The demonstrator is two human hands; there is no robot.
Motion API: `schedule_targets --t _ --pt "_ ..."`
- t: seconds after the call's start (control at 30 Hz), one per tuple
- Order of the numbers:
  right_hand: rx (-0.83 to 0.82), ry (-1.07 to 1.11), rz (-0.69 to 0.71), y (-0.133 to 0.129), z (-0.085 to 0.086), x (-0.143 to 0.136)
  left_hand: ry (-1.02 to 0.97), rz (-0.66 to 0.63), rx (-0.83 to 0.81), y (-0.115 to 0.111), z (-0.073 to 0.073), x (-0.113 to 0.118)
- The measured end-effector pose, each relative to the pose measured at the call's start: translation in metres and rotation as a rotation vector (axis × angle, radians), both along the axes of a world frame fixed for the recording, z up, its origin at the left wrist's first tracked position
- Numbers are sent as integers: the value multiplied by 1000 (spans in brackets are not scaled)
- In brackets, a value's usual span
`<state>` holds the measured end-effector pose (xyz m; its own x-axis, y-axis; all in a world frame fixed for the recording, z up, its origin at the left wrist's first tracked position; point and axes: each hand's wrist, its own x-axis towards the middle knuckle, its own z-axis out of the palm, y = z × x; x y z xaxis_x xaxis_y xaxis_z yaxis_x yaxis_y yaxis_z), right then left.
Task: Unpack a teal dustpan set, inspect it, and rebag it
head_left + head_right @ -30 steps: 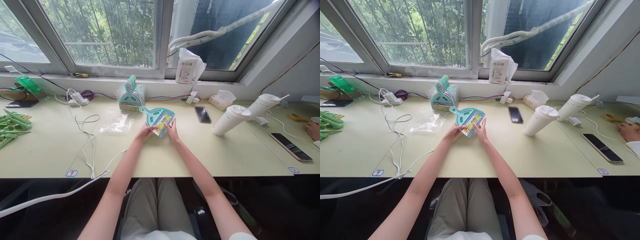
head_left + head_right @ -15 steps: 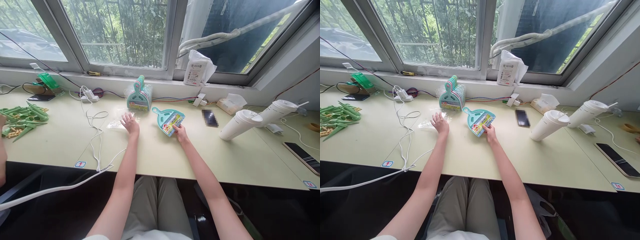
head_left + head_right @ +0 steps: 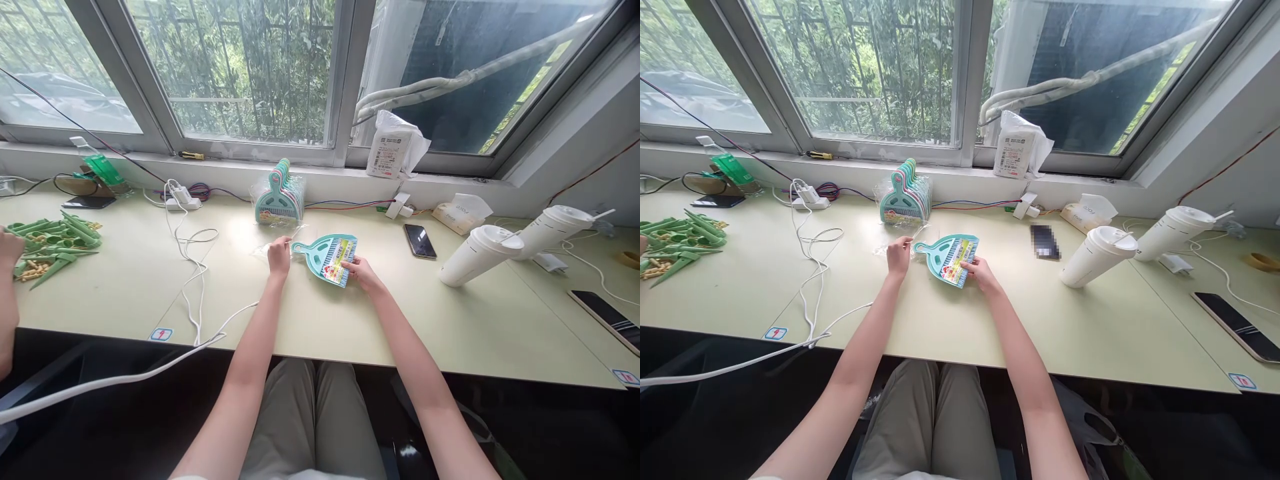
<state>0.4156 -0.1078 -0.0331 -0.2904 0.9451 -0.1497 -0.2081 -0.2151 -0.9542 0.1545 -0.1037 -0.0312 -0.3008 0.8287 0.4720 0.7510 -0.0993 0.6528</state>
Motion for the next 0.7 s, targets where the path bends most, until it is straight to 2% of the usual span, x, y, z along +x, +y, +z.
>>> schedule_targets --t 0.13,0.27,0.33,0.43,0.47,0.5,0.53,0.63,0.7 --pt "13 52 -117 -4 2 -8 -2 -171 95 0 2 10" --pt "35 126 -164 -7 -1 -19 -114 -301 219 -10 9 35" --pt "50 168 -192 -8 -1 -20 -226 -207 320 -18 15 48" --pt "66 249 -236 -8 2 -19 -473 115 469 -23 22 57" --pt "70 271 -244 -8 3 -19 -579 170 479 -22 24 57" --pt "73 287 -248 -9 4 -18 -696 150 450 -19 24 56" --pt "73 293 -247 -9 5 -18 -817 57 383 -16 24 54" --pt "71 273 -223 -9 3 -21 -1097 -405 73 -5 18 52" --pt "74 251 -229 -10 0 -23 -1178 -587 -70 -2 12 56"
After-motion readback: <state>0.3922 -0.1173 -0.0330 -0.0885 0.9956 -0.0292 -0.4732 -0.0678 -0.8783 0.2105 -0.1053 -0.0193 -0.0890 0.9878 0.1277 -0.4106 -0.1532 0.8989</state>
